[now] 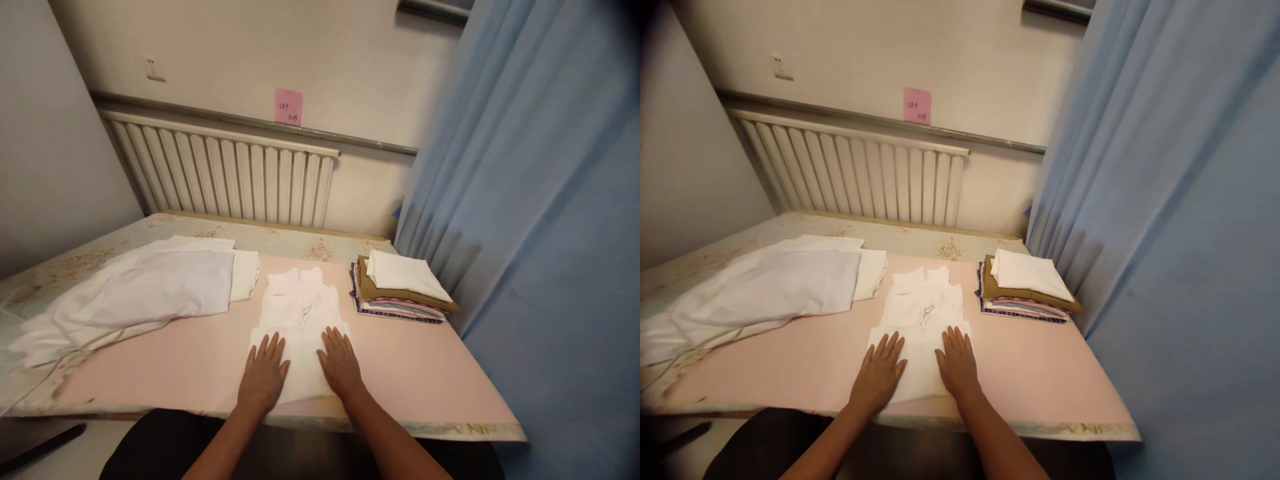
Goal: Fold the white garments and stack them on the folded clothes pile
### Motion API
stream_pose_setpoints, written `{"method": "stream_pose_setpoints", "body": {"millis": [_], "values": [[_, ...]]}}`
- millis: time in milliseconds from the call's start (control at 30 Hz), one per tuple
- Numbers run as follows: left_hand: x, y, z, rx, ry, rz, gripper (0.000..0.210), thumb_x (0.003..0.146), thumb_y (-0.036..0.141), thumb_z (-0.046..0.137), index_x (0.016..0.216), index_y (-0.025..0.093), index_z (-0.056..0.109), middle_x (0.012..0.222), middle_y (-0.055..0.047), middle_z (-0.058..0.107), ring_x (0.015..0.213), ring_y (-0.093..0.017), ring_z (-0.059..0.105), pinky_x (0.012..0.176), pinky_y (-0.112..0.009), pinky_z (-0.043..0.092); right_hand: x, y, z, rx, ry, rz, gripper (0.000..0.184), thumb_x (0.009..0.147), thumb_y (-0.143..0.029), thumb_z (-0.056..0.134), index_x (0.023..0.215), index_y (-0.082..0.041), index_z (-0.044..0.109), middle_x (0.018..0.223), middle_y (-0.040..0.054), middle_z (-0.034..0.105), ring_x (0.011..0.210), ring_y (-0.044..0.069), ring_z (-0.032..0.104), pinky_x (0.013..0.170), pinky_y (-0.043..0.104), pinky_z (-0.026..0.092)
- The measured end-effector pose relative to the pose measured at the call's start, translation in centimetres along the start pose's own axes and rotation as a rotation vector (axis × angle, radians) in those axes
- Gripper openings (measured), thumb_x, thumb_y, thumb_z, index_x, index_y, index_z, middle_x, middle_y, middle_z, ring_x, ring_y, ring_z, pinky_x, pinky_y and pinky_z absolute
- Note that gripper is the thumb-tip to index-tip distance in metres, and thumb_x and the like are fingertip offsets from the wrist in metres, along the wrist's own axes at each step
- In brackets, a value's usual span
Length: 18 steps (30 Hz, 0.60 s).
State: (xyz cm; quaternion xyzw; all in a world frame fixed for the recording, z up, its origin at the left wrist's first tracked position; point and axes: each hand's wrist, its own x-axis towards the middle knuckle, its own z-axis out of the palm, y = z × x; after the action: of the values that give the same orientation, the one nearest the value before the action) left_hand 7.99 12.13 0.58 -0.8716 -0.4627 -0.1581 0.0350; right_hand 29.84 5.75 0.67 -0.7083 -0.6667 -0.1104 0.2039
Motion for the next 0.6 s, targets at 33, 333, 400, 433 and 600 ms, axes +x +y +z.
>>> {"method": "stream_pose_setpoints", "body": {"millis": [33, 333, 400, 433, 600], "values": [[-0.1, -0.4, -0.1, 0.000, -0.013, -0.011, 0.052, 0.094, 0.039, 0.034, 0.143, 0.022, 0.040, 0.152, -0.006, 0.035, 0.142, -0.028, 0.027, 0.112, -0.052, 0.024, 0.0, 0.1, 0.1, 0.005, 0.001, -0.001, 0.041, 0.096, -0.034, 0.046, 0.133, -0.018, 0.052, 0.145, 0.0086, 0.044, 0.138, 0.025, 0.034, 0.113, 0.045, 0.026], [-0.3, -0.8, -0.6, 0.000, -0.046, -0.057, 0.053, 0.094, 0.038, 0.033, 0.144, 0.022, 0.037, 0.153, -0.005, 0.034, 0.142, -0.027, 0.026, 0.113, -0.052, 0.021, 0.9, -3.9, -0.6, 0.104, 0.012, 0.011, 0.041, 0.097, -0.033, 0.044, 0.132, -0.014, 0.052, 0.140, 0.0137, 0.049, 0.136, 0.027, 0.037, 0.111, 0.049, 0.029], [-0.3, -0.8, -0.6, -0.004, -0.055, -0.059, 0.053, 0.094, 0.038, 0.034, 0.144, 0.023, 0.038, 0.153, -0.005, 0.034, 0.142, -0.027, 0.026, 0.114, -0.052, 0.021, 0.8, -6.1, -0.7, 0.148, 0.009, -0.116, 0.043, 0.096, -0.036, 0.046, 0.134, -0.016, 0.050, 0.144, 0.0121, 0.045, 0.139, 0.026, 0.032, 0.113, 0.049, 0.026], [-0.3, -0.9, -0.6, -0.007, -0.062, -0.058, 0.053, 0.094, 0.038, 0.034, 0.144, 0.023, 0.038, 0.153, -0.005, 0.035, 0.142, -0.027, 0.026, 0.114, -0.051, 0.021, 0.6, -6.9, -0.7, 0.163, -0.002, -0.168, 0.045, 0.096, -0.038, 0.047, 0.135, -0.017, 0.049, 0.145, 0.0112, 0.044, 0.139, 0.026, 0.030, 0.114, 0.049, 0.024], [-0.3, -1.1, -0.5, -0.018, -0.051, -0.050, 0.053, 0.094, 0.039, 0.033, 0.144, 0.022, 0.038, 0.152, -0.006, 0.035, 0.142, -0.027, 0.027, 0.113, -0.052, 0.022, -0.9, -7.2, -0.6, 0.154, -0.045, -0.257, 0.049, 0.095, -0.045, 0.048, 0.137, -0.021, 0.047, 0.146, 0.0089, 0.043, 0.140, 0.027, 0.028, 0.114, 0.052, 0.022]]}}
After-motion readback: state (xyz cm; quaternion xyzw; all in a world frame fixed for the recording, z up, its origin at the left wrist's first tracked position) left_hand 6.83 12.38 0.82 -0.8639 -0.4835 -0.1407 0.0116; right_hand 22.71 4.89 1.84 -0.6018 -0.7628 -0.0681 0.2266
